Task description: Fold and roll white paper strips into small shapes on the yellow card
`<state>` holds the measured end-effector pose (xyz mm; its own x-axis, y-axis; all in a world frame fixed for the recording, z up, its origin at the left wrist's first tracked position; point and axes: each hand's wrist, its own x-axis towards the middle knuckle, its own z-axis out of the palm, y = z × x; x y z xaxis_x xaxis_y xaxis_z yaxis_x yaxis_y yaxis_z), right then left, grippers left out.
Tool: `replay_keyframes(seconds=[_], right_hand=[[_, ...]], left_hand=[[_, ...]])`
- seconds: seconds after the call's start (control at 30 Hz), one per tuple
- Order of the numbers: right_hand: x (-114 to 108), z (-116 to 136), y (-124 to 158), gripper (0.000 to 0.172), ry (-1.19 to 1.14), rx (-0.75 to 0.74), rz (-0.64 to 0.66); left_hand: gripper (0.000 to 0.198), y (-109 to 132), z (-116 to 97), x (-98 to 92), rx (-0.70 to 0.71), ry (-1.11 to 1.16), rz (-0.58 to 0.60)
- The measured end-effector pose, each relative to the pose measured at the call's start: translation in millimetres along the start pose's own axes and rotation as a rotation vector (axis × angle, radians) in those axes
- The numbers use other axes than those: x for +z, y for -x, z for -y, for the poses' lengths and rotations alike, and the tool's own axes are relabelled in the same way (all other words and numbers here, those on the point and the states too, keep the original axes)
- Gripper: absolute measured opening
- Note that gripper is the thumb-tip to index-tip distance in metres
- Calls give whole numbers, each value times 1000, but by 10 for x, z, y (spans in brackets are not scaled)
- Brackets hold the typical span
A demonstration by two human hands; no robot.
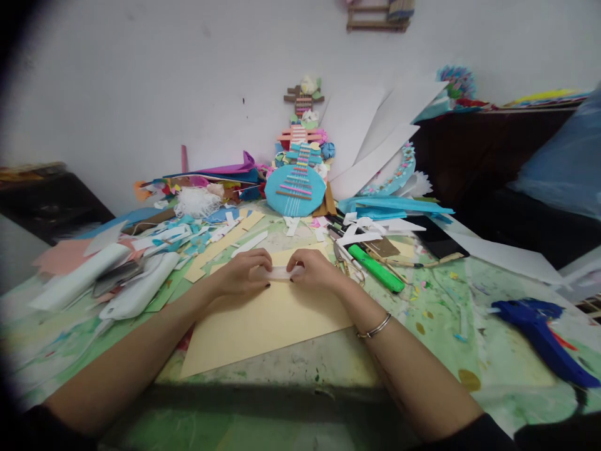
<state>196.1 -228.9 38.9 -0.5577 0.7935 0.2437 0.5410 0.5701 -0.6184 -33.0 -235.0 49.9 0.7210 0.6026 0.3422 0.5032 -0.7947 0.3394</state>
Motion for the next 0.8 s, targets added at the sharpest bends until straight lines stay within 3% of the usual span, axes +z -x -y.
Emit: replay_keyframes(seconds=[0.23,0.47,0.8], right_hand=[[3,-40,-1,25,-308,103,-4],[-46,66,24,18,-597,202,-23],[-74,125,37,15,-675,209,-93]], left_hand=[[18,-12,38,30,-4,31,-126],[15,-40,-10,-9,18,71,-195],[8,-37,-58,-38,12,212,-253]])
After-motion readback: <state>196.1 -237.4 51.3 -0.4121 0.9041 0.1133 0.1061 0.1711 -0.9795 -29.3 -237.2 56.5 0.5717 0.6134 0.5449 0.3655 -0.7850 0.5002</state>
